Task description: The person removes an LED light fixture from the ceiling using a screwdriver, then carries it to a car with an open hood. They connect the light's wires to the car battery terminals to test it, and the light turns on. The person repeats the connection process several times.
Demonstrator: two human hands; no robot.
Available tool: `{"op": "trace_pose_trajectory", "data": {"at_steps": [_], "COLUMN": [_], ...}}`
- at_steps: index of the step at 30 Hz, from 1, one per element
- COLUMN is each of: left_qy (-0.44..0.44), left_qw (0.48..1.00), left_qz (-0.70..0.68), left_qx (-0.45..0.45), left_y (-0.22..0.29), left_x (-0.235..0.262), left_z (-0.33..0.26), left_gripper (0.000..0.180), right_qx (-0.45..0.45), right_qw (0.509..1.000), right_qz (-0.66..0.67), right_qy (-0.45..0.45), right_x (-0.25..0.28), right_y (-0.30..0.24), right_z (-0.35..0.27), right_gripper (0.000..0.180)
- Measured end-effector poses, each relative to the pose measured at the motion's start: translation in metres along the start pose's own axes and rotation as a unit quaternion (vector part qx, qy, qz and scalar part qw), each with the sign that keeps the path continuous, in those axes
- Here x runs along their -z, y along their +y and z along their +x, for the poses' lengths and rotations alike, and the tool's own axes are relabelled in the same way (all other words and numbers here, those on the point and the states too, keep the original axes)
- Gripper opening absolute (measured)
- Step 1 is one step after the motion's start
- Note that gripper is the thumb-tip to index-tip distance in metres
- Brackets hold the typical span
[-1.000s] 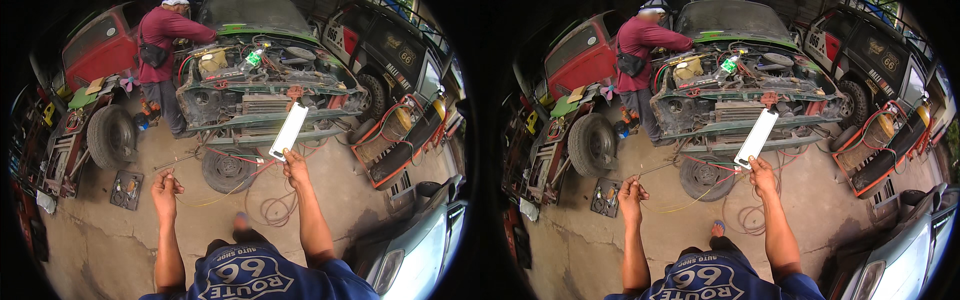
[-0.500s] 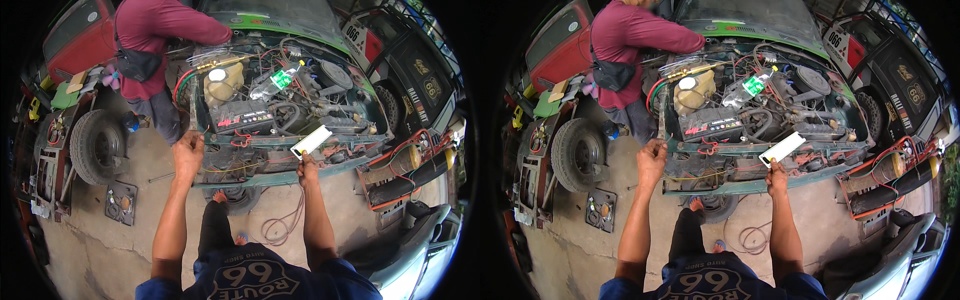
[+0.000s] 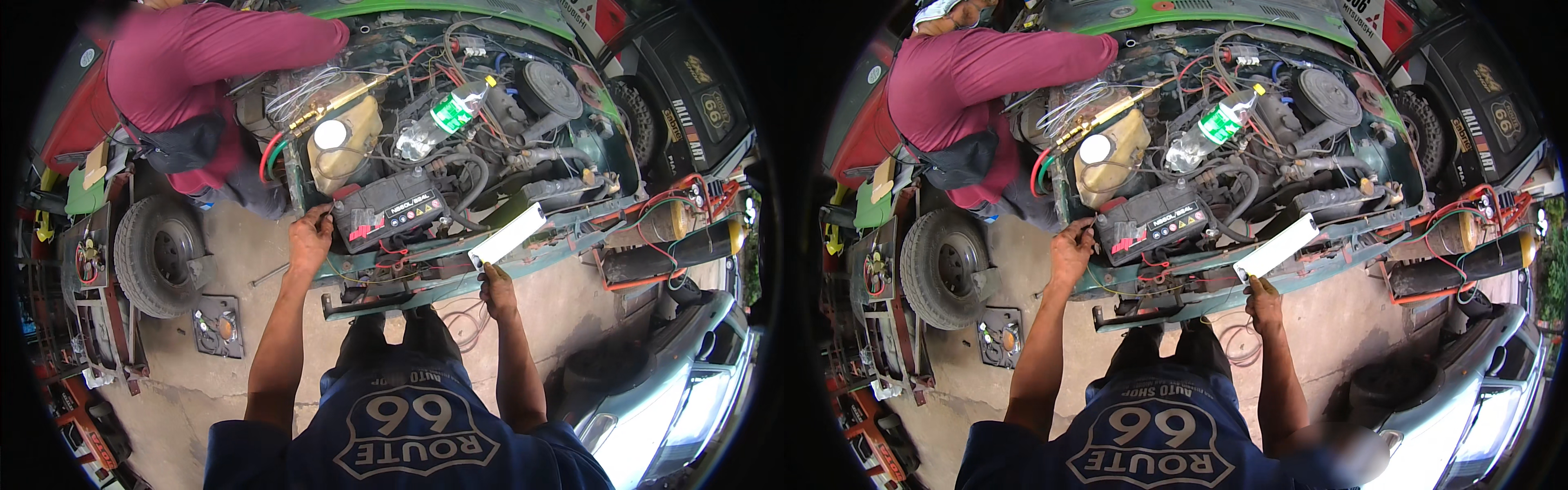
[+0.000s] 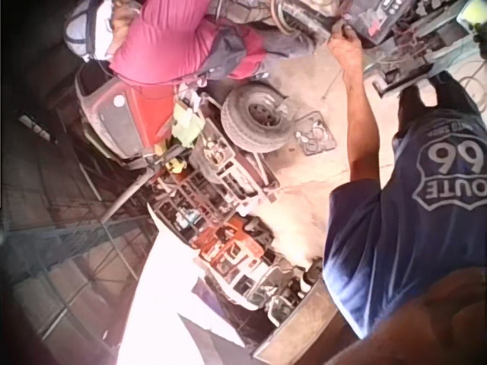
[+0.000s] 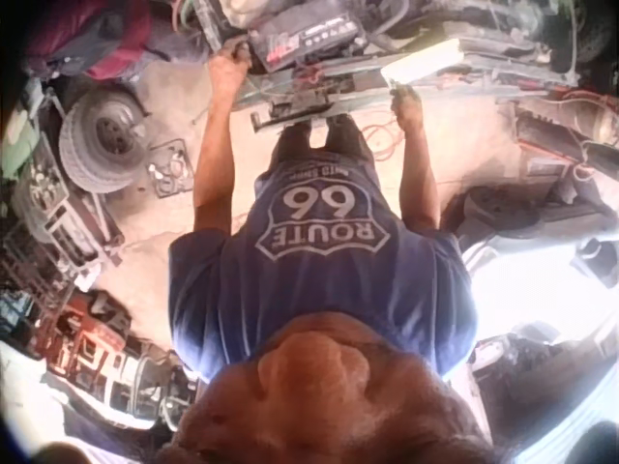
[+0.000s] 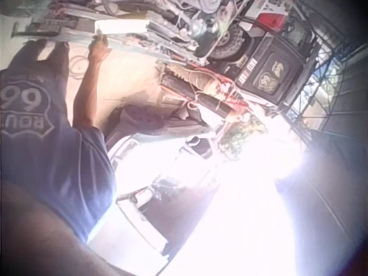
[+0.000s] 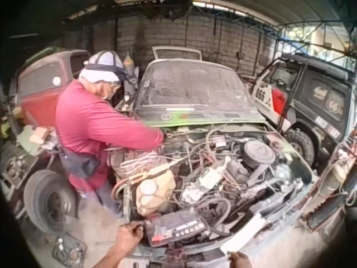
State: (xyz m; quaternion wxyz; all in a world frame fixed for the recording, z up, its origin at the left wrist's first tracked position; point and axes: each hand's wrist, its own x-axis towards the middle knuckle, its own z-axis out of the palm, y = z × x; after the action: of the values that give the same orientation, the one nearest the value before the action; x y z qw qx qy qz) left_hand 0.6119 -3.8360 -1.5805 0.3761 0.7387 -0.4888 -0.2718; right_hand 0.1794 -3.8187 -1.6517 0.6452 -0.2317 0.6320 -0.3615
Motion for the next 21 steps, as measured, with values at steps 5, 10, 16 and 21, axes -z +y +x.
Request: {"op": "trace_pose_trajectory", "data": {"at_steps": [5,10,16,21], "left_qy": [-0.008,-0.002,0.007,0.026], "left_qw": [0.996,0.986,0.981,0.980], "left_qz": [-0.068,-0.118,-0.147,-0.154], "left_qx": [0.062,0.122,0.129,0.122], "left_y": [-0.002,-0.009,-0.001,0.010], "left_x": [0.003,0.004,0.000,0.006], "left_z": [0.000,-0.006,-0.023,-0.027], "left_gripper": [0.022,0.022,0.022,0.026], "right_qx": [-0.032,-0.035,-0.074,-0.022], "right_qw": [0.997,0.998,0.997,0.996], "right_qz": [0.008,0.026,0.012,-0.052], "right_qy": [-0.069,-0.046,-0.034,-0.072], "right_x": [0.010,0.022,0.041,0.039], "right_y": [-0.006,-0.012,-0.007,-0.021], "right_z": [-0.004,-0.023,-0.036,-0.042], "right_gripper": [0.026,0.046,0.047,0.045]}}
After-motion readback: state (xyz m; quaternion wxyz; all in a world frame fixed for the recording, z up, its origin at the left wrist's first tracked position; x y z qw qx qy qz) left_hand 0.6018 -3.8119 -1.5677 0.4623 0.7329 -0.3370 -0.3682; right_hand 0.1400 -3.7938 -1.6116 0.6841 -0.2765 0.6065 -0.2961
